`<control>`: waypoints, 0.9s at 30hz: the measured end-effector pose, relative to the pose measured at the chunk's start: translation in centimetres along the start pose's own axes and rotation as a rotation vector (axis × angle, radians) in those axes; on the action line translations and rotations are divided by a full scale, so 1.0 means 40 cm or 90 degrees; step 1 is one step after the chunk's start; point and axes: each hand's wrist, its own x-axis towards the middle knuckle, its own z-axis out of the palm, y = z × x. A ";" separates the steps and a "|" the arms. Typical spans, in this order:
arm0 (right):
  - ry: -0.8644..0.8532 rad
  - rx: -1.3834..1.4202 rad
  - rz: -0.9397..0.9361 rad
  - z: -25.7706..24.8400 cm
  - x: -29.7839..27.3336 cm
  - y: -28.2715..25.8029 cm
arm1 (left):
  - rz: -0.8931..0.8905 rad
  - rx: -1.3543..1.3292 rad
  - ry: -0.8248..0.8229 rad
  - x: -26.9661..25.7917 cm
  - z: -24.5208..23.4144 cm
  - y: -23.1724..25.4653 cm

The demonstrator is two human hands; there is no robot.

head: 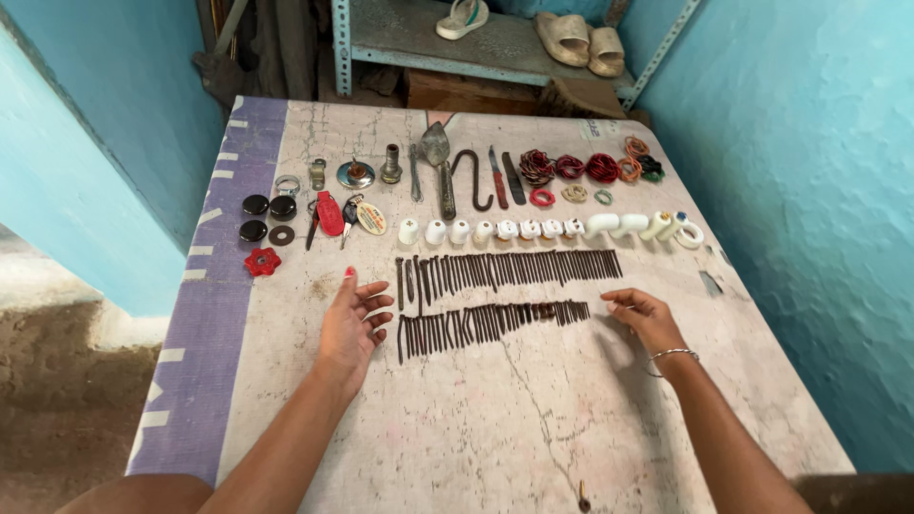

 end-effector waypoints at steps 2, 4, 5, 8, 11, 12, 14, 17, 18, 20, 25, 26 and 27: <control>-0.001 -0.004 -0.018 -0.014 -0.038 -0.013 | 0.069 0.048 -0.044 0.001 -0.006 -0.011; -0.022 -0.002 -0.047 -0.041 -0.095 -0.034 | 0.113 0.127 -0.071 0.001 -0.005 -0.046; -0.034 -0.027 -0.029 -0.051 -0.136 -0.043 | 0.128 0.184 -0.074 0.003 -0.001 -0.063; -0.087 -0.116 -0.008 -0.086 -0.273 -0.072 | 0.254 0.315 -0.209 -0.015 0.016 -0.119; -0.161 -0.226 0.003 -0.114 -0.424 -0.063 | 0.239 0.578 -0.265 -0.107 0.041 -0.172; -0.173 -0.254 0.029 -0.119 -0.474 -0.050 | 0.206 0.693 -0.256 -0.148 0.051 -0.182; -0.188 -0.248 0.055 -0.130 -0.556 -0.024 | 0.164 0.839 -0.290 -0.218 0.065 -0.188; -0.189 -0.204 0.089 -0.141 -0.673 0.023 | 0.238 0.994 -0.343 -0.265 0.070 -0.211; -0.184 -0.224 0.112 -0.137 -0.705 0.035 | 0.289 1.034 -0.360 -0.264 0.073 -0.222; -0.185 -0.256 0.152 -0.116 -0.752 0.056 | 0.253 1.086 -0.352 -0.250 0.078 -0.247; -0.174 -0.234 0.182 -0.038 -0.780 0.078 | 0.197 1.138 -0.322 -0.200 0.092 -0.280; -0.154 -0.246 0.182 -0.033 -0.783 0.075 | 0.191 1.140 -0.321 -0.193 0.092 -0.284; -0.135 -0.260 0.181 -0.029 -0.785 0.071 | 0.185 1.141 -0.319 -0.188 0.092 -0.289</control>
